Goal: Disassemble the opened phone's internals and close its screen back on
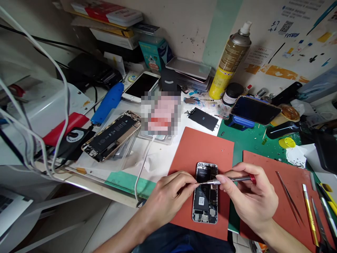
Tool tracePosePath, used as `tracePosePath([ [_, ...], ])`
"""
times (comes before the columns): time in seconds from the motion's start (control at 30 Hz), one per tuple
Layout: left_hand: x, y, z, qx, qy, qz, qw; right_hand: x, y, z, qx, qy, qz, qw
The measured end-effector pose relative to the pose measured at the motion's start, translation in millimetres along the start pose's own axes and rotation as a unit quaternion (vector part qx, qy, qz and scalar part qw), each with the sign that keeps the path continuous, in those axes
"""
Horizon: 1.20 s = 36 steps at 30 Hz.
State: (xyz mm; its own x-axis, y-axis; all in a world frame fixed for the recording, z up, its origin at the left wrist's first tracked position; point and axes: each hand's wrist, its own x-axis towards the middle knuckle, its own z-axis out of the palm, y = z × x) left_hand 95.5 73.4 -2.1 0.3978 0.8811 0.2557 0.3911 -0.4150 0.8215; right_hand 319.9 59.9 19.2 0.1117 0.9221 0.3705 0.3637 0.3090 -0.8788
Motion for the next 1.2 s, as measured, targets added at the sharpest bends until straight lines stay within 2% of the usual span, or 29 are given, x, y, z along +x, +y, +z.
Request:
tracePosePath([
  [0.23,-1.3,-0.9,1.3,0.006,-0.007,-0.009,1.0,0.4,0.7,0.4,-0.065,0.007,-0.039,0.997],
  [0.57,-1.6,1.0,1.4,0.017,-0.015,-0.032,0.999,1.3,-2.7,-1.3,-0.096,-0.001,-0.095,0.991],
  [0.87,-2.7,-1.6,3.1,0.032,-0.012,-0.013,0.999,1.3,-1.1,-2.4,-0.119,-0.012,-0.129,0.984],
  [1.2,-3.6,-1.5,3.8,0.044,-0.01,-0.013,0.999,1.1,-1.6,-1.3,-0.12,-0.011,-0.11,0.987],
])
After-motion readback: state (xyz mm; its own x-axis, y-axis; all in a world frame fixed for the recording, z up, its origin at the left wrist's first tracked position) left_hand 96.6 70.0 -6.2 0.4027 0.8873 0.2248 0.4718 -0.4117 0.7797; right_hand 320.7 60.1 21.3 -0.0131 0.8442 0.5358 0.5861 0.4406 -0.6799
